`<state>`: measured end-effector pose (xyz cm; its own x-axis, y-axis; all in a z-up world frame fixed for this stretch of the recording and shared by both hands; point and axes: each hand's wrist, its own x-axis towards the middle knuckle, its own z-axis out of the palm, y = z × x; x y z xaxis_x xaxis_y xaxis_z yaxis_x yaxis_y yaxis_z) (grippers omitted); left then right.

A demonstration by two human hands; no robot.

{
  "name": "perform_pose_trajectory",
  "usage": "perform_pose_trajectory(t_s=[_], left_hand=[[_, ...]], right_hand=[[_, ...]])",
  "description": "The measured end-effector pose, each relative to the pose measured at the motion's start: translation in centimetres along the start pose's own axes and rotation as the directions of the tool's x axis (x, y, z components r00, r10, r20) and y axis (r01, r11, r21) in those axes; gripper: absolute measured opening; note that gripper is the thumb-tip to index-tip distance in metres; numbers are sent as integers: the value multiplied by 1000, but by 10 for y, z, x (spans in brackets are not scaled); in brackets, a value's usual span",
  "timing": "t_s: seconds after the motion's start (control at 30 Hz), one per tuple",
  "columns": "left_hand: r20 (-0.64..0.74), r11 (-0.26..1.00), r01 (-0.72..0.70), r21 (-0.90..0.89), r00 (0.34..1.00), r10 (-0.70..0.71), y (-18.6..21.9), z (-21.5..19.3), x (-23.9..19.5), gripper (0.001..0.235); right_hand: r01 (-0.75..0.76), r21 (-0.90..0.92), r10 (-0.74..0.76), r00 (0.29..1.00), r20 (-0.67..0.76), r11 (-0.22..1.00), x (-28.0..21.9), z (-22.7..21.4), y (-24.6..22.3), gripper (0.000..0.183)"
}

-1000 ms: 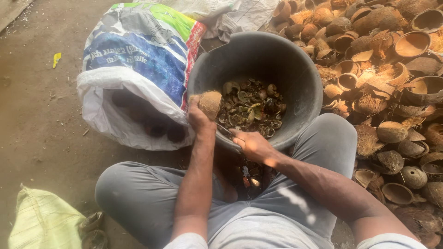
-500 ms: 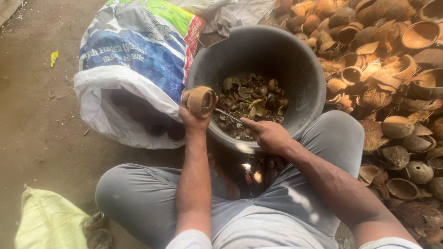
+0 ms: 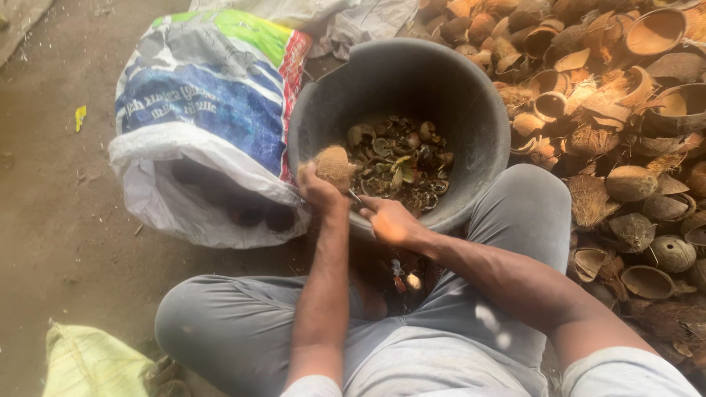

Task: The person sits on the ground and uses a knife to peel the husk off coconuts. They hold the coconut in one hand and scrape away the fibrous outer layer with the knife, dropping the debris into a bucket. The person repeatedly picks up coconuts from a nearby sack and processes them one by one.

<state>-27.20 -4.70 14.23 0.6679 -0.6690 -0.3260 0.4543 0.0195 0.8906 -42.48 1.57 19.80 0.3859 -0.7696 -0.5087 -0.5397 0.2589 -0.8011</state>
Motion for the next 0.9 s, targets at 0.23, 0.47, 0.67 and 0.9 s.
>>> perform_pose_trajectory(t_s=[0.23,0.47,0.67,0.9], left_hand=[[132,933,204,-296,976,-171,23,-15,14,39],[451,817,353,-455,883,-131,14,-33,27,34],[422,852,252,-459,906,-41,9,-33,18,36],[541,806,369,-463,838,-73,24,-29,9,32]], right_hand=[[-99,437,88,995,45,894,11,-4,11,53],[16,-49,-15,1000,20,999,-9,-28,-4,50],[-41,45,39,998,40,998,-10,-29,-13,51],[-42,118,36,998,54,992,-17,-36,-20,49]])
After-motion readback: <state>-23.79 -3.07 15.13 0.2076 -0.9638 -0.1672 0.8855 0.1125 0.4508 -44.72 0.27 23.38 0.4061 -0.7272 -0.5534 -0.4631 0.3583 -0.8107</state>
